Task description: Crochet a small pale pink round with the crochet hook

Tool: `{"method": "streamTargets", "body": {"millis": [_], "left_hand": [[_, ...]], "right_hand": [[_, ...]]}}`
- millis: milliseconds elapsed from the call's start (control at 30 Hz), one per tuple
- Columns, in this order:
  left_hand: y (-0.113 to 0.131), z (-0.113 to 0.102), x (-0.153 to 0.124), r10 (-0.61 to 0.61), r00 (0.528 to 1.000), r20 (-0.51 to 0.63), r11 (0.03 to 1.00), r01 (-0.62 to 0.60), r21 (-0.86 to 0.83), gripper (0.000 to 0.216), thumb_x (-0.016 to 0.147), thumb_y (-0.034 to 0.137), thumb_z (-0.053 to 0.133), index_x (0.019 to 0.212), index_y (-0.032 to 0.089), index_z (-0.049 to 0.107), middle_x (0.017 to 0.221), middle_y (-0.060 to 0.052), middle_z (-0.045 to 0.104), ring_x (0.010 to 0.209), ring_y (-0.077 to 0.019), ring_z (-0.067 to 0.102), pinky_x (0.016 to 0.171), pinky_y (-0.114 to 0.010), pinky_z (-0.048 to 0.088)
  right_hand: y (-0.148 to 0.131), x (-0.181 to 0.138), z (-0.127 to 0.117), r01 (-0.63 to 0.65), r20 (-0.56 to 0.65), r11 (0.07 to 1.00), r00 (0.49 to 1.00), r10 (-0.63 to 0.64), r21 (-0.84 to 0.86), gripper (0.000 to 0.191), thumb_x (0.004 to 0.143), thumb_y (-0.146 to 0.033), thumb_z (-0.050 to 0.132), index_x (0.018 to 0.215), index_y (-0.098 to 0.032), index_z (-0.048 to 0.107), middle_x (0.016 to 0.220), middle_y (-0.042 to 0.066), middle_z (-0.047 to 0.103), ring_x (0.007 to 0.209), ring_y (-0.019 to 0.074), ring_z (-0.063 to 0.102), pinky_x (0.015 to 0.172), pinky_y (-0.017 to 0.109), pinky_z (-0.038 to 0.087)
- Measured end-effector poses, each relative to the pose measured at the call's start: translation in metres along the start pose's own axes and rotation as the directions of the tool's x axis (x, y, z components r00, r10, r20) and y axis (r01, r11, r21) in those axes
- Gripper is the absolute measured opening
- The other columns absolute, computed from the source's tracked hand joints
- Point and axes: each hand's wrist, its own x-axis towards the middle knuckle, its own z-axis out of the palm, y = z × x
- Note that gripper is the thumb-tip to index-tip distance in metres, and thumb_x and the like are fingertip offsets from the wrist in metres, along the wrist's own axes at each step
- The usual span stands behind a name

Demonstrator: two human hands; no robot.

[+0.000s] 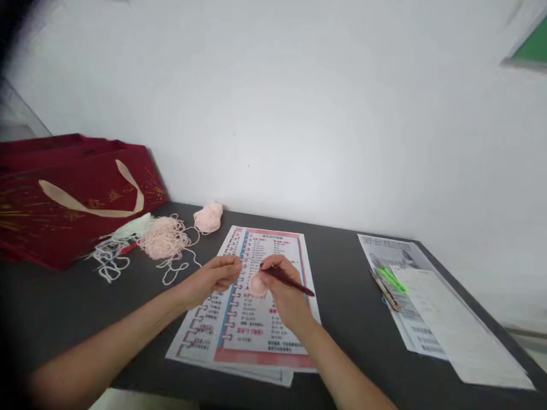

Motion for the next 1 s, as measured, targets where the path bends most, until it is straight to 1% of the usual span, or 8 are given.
{"method": "streamTargets", "body": {"millis": [167,367,467,567,700,767,867,1000], "left_hand": [[0.006,0.005,0.001,0.109,0.991,-0.076,0.990,-0.115,-0.083,0.028,0.084,0.030,0.058,0.068,0.018,0.038,0.053,0.010,0.016,0.046,-0.0051,0.009,0.041,-0.017,0.008],[0.018,0.005,0.004,0.178,0.981,-0.072,0.972,-0.186,-0.141,0.033,0.086,0.031,0.055,0.066,0.019,0.032,0.054,0.010,0.014,0.047,-0.0062,0.006,0.040,-0.016,0.009],[0.027,0.010,0.006,0.199,0.978,-0.064,0.967,-0.206,-0.149,0.033,0.086,0.031,0.057,0.066,0.019,0.034,0.054,0.010,0.015,0.046,-0.0057,0.005,0.040,-0.016,0.009],[0.033,0.015,0.010,0.212,0.975,-0.062,0.961,-0.219,-0.170,0.032,0.085,0.029,0.058,0.066,0.018,0.035,0.053,0.010,0.016,0.045,-0.0050,0.006,0.039,-0.016,0.009],[0.031,0.016,0.015,0.175,0.982,-0.072,0.952,-0.187,-0.244,0.033,0.083,0.027,0.061,0.064,0.018,0.035,0.052,0.011,0.017,0.044,-0.0039,0.009,0.038,-0.014,0.011],[0.030,0.015,0.016,0.144,0.988,-0.063,0.955,-0.155,-0.254,0.034,0.081,0.027,0.063,0.063,0.017,0.036,0.053,0.010,0.023,0.043,-0.0031,0.014,0.037,-0.013,0.011],[0.030,0.013,0.013,0.111,0.992,-0.055,0.957,-0.122,-0.264,0.028,0.077,0.026,0.066,0.065,0.015,0.043,0.058,0.006,0.034,0.047,-0.0032,0.028,0.036,-0.011,0.014],[0.034,0.012,0.009,0.159,0.982,-0.102,0.940,-0.183,-0.289,0.024,0.074,0.022,0.070,0.066,0.013,0.048,0.062,0.006,0.036,0.050,-0.0026,0.032,0.036,-0.009,0.017]], "right_hand": [[-0.007,-0.004,0.001,-0.186,0.134,0.976,0.976,0.171,0.110,0.013,0.065,-0.010,0.072,0.073,-0.019,0.065,0.081,-0.001,0.055,0.067,0.0087,0.049,0.057,0.018,0.039],[-0.009,-0.002,-0.002,-0.376,0.256,0.912,0.909,0.329,0.162,0.012,0.064,-0.010,0.073,0.072,-0.015,0.066,0.079,0.000,0.056,0.061,0.0068,0.049,0.054,0.017,0.039],[-0.010,0.000,-0.006,-0.431,0.295,0.887,0.880,0.373,0.163,0.011,0.064,-0.011,0.073,0.071,-0.015,0.066,0.080,0.001,0.057,0.061,0.0066,0.051,0.053,0.017,0.040],[-0.011,0.002,-0.010,-0.444,0.304,0.883,0.871,0.385,0.154,0.010,0.064,-0.011,0.073,0.070,-0.015,0.066,0.081,0.001,0.058,0.059,0.0063,0.052,0.051,0.017,0.040],[-0.016,0.003,-0.013,-0.420,0.302,0.898,0.880,0.367,0.132,0.010,0.063,-0.010,0.073,0.069,-0.014,0.066,0.081,0.001,0.057,0.058,0.0061,0.050,0.050,0.017,0.040],[-0.019,0.003,-0.014,-0.403,0.297,0.907,0.887,0.354,0.123,0.010,0.063,-0.010,0.073,0.069,-0.014,0.067,0.081,0.001,0.057,0.059,0.0064,0.050,0.051,0.017,0.040],[-0.022,0.001,-0.013,-0.369,0.276,0.925,0.902,0.332,0.091,0.009,0.064,-0.009,0.071,0.070,-0.014,0.067,0.083,0.002,0.057,0.064,0.0074,0.051,0.054,0.017,0.041],[-0.022,0.000,-0.009,-0.325,0.247,0.945,0.920,0.305,0.045,0.008,0.066,-0.010,0.071,0.071,-0.015,0.067,0.083,0.001,0.055,0.066,0.0081,0.051,0.056,0.017,0.040]]}}
